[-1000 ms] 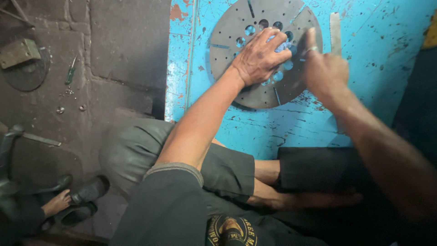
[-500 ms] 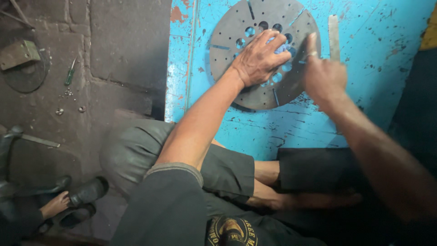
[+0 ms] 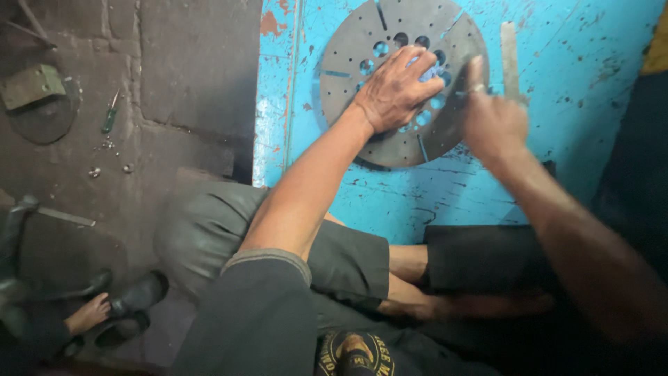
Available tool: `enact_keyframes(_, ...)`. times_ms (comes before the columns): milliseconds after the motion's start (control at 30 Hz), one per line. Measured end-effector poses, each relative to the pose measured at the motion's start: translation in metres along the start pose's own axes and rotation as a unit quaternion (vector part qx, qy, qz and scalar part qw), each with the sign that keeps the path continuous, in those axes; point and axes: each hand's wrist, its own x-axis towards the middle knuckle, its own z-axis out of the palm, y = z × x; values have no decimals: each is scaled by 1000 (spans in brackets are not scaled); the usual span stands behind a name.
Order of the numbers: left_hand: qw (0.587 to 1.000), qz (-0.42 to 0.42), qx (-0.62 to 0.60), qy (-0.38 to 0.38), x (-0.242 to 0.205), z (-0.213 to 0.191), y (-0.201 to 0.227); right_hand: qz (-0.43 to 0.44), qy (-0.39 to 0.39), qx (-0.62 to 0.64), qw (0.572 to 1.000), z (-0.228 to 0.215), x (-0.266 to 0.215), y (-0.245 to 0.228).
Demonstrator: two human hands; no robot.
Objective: The person sits on the floor and uses a metal scraper to remove material from the surface of a circular metal disc. The person holds the disc steady with one hand while scraping with the other, occasionally rotating the disc to access different areas.
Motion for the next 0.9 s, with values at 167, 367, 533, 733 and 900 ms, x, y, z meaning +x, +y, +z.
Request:
enact_keyframes(167,1000,0,-1,-4,4,1,-4,-5,36,-23,999,5,1,3)
enact_keyframes(367,1000,12,12,8,9,1,-5,-2,9,-26,1000,-4,-4,5)
enact_keyframes(533,1000,8,21,-9,10,3,-2,-14,4,-47,999,0,-8,8)
enact_keyframes(733,1000,-1,5,3,1,1,-2,12,11,6,1000,13,-10,2)
enact_keyframes(900,1000,-17,14,8,5,4,-1,24,-1,-3,1000,3,-12,-5)
